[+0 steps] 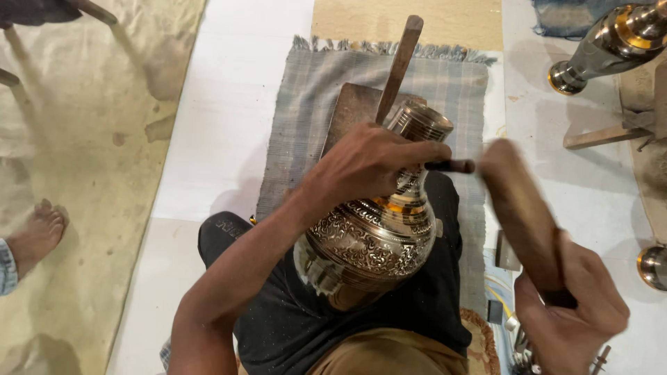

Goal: The person sits on the floor and uses a wooden mallet to hammer a metal chisel placed on the neck of a decorative metal vessel. The person repeatedly strikes the chisel to shape or finish the vessel's neck area.

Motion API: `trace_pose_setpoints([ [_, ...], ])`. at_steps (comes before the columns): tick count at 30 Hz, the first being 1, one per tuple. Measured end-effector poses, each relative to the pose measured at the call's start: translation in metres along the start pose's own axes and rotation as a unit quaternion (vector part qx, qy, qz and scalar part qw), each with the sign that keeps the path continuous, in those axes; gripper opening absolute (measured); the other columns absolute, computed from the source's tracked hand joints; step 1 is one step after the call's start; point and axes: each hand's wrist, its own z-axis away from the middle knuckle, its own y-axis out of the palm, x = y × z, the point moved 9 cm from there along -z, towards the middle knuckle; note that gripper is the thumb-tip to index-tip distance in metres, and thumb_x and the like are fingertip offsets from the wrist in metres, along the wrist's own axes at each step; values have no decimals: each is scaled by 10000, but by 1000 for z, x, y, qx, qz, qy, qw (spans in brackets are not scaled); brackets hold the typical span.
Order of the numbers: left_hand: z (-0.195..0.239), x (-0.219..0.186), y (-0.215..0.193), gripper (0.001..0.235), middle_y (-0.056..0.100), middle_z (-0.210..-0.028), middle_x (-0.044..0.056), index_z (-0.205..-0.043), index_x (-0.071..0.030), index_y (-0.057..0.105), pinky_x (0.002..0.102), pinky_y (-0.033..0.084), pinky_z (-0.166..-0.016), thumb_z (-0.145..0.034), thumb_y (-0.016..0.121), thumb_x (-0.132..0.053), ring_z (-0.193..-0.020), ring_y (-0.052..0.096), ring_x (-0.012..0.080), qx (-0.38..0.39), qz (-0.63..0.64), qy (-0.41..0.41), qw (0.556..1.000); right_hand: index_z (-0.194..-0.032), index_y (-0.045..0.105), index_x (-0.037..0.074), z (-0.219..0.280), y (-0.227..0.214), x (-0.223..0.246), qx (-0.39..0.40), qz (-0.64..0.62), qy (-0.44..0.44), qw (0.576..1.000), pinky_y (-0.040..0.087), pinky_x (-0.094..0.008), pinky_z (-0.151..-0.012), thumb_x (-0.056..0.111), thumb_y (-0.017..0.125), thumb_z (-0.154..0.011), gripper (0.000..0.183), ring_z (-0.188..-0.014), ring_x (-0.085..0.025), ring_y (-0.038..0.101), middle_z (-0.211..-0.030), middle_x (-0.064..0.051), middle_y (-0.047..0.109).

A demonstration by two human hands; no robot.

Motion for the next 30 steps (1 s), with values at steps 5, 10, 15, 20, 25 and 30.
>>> trace_pose_setpoints([
  [5, 1, 1, -7, 561, 776, -848, -1, -1318, -231, 643, 225, 358, -367, -877, 590, 112, -441, 454, 55, -25, 9, 18, 999, -1377, 626, -96, -5, 6, 10, 24, -38, -57, 997, 563, -290, -887, -103, 706, -799, 584, -1055, -234, 681, -1153, -227, 678],
  [10, 4, 7, -8, 468, 737, -751, 7, -1315, -218, 640, 221, 434, -412, -913, 703, 13, -476, 533, 67, -50, 35, 9, 998, -1369, 636, -81, -9, 6, 2, 49, -55, -62, 995, 556, -278, -857, -109, 676, -744, 627, -1049, -236, 687, -1180, -212, 678],
  [15, 3, 5, -13, 490, 765, -842, -4, -1332, -210, 629, 215, 465, -435, -925, 701, 54, -518, 575, 57, -40, 47, 52, 997, -1305, 684, -53, -14, 0, 7, 16, 64, -121, 990, 550, -266, -727, -76, 747, -767, 542, -869, -231, 699, -1037, -208, 705],
  [20, 7, 9, -20, 538, 736, -786, 2, -1304, -206, 641, 220, 520, -458, -844, 704, 65, -493, 560, 82, -53, 69, 12, 996, -1350, 591, -62, -21, -3, 7, -12, -41, -106, 993, 554, -296, -749, -48, 722, -733, 632, -896, -217, 690, -1046, -189, 680],
  [25, 8, 12, -13, 570, 705, -705, -13, -1300, -227, 676, 244, 498, -397, -833, 683, 101, -463, 528, 104, -19, 15, 22, 999, -1372, 602, 26, -21, -7, 6, -11, -125, -88, 988, 565, -288, -831, -31, 726, -768, 619, -1094, -236, 686, -1243, -203, 663],
  [30, 9, 14, -20, 567, 702, -757, -9, -1323, -202, 638, 250, 526, -453, -857, 585, 116, -502, 542, 86, -49, 65, 24, 996, -1360, 569, 22, -22, 0, 20, 13, -94, -180, 979, 564, -317, -945, -22, 704, -760, 616, -1153, -242, 681, -1253, -188, 665],
])
